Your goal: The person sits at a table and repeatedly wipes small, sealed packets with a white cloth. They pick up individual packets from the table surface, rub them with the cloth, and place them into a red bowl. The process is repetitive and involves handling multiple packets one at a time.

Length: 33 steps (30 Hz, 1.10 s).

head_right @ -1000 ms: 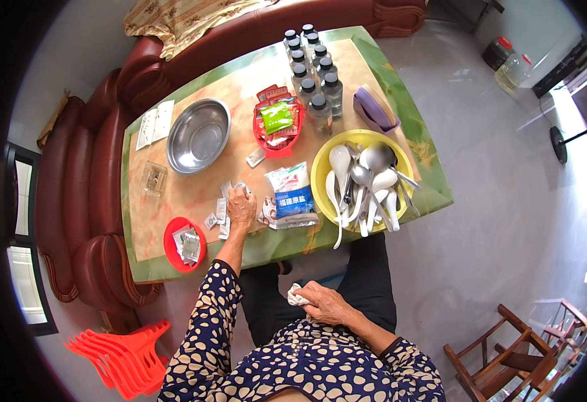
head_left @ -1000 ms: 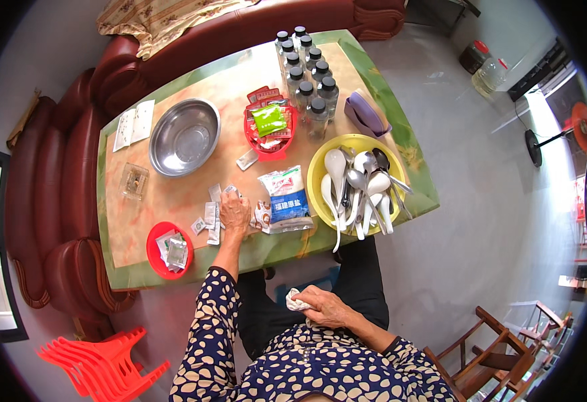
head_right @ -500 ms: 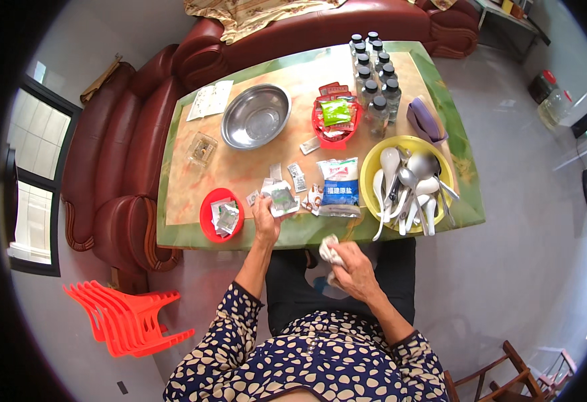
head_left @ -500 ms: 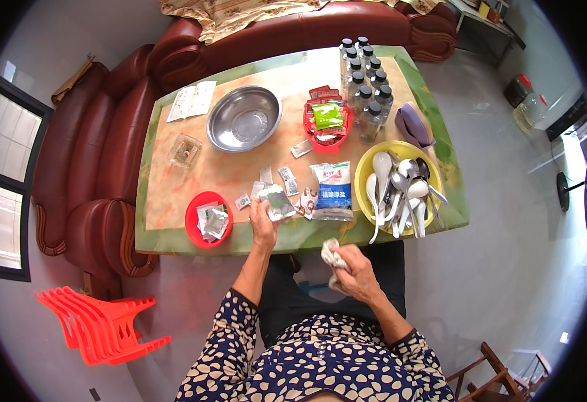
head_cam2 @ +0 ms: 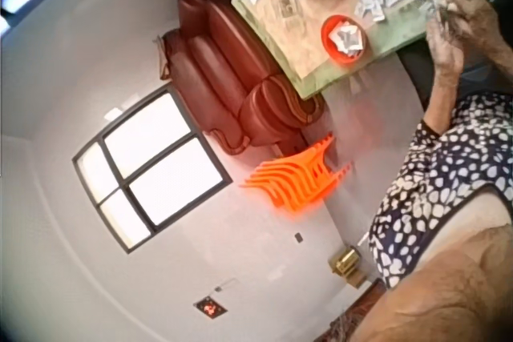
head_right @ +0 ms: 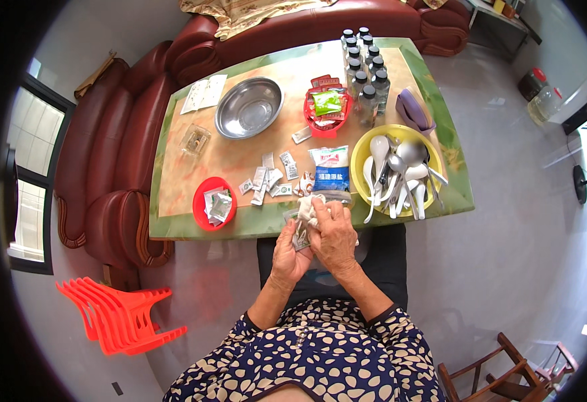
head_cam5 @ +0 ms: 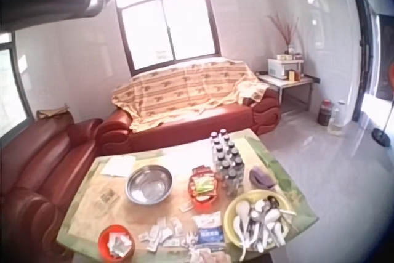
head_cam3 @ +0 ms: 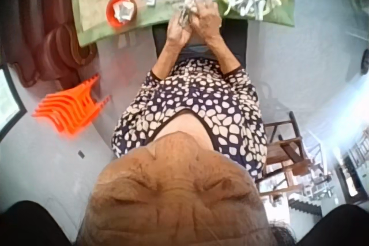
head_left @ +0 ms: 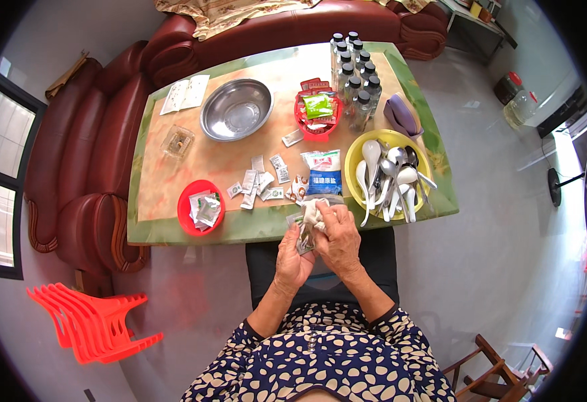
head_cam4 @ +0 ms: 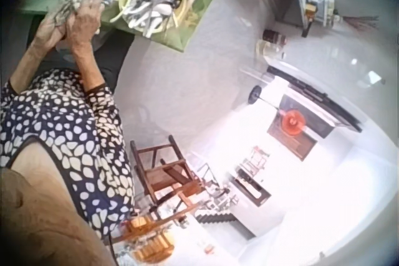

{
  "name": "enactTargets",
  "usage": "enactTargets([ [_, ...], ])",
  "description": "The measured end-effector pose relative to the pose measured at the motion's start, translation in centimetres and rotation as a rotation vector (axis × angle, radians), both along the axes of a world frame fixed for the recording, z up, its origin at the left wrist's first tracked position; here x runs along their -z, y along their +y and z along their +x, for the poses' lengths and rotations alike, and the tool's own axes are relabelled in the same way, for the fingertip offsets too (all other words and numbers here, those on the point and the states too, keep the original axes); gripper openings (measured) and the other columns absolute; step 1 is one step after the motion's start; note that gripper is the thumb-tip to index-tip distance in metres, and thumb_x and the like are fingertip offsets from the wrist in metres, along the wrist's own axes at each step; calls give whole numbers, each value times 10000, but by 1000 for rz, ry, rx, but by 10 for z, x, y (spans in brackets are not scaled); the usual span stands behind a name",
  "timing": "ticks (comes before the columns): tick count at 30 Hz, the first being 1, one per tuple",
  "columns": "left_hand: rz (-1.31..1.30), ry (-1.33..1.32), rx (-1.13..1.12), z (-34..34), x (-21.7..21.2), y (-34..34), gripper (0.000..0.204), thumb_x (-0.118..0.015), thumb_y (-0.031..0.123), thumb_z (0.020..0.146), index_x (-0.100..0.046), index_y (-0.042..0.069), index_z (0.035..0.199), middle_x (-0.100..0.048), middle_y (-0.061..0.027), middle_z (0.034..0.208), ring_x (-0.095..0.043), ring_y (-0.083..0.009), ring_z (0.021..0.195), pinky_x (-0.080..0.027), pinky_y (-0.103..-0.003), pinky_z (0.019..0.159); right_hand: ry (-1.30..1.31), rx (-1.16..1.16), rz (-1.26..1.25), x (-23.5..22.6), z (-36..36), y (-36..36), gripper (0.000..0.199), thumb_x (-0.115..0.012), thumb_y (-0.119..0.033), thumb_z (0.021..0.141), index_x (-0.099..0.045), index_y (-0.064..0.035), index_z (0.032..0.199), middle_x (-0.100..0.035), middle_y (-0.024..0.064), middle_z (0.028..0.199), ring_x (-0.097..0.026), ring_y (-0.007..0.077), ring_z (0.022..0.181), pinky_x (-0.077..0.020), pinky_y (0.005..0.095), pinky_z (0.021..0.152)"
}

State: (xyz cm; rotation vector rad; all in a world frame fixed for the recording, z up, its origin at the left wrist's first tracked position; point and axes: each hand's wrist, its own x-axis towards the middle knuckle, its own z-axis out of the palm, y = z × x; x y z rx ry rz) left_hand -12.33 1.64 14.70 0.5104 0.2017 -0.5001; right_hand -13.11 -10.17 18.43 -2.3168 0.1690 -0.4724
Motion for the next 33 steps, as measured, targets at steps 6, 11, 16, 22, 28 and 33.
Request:
enactTargets([
  [6, 70, -17, 46, -1, -12, 0, 465, -318, 398, 1022, -429, 75, 1337, -530, -74, 1278, -504, -192, 1181, -420, -365, 1007, -45, -214, -32, -3, -11, 9, 496, -637, -68, 693, -605, -109, 1187, -562, 92, 992, -559, 297, 877, -495, 381, 733],
  [11, 172, -32, 65, -10, -17, 1, 425, -334, 355, 1027, -435, 74, 1329, -538, -58, 1243, -516, -181, 1154, -418, -354, 1005, -54, -162, -39, -13, -2, 1, 470, -636, -45, 692, -611, -108, 1157, -558, 87, 988, -557, 292, 882, -494, 381, 722],
  [16, 167, -28, -32, -5, -19, -2, 398, -348, 285, 1026, -415, 74, 1356, -524, -85, 1294, -519, -200, 1175, -421, -375, 1011, -43, -150, -108, -13, -13, 4, 484, -639, -34, 680, -593, -84, 1159, -538, 98, 997, -554, 301, 869, -489, 393, 685],
  [22, 108, -87, -82, 10, -20, 13, 432, -345, 271, 1023, -335, 68, 1404, -483, -198, 1332, -498, -320, 1212, -417, -476, 1016, 212, -297, 179, -12, -42, -10, 488, -631, -27, 696, -569, -52, 1179, -554, 140, 972, -583, 315, 847, -494, 375, 732],
  [28, 45, -38, -37, 3, -24, 10, 445, -340, 275, 1025, -311, 89, 1428, -465, -138, 1367, -463, -265, 1256, -358, -423, 1076, 5, -231, 162, -27, -6, -11, 459, -634, -22, 744, -552, -28, 1195, -557, 153, 1019, -589, 334, 877, -491, 378, 761],
  [33, -20, 13, -13, -2, -17, 13, 452, -357, 271, 1022, -295, 106, 1438, -464, -124, 1372, -449, -254, 1270, -349, -429, 1080, 260, -219, 90, -16, -23, -5, 398, -619, -109, 786, -572, -43, 1176, -576, 158, 996, -607, 337, 863, -500, 374, 755],
])
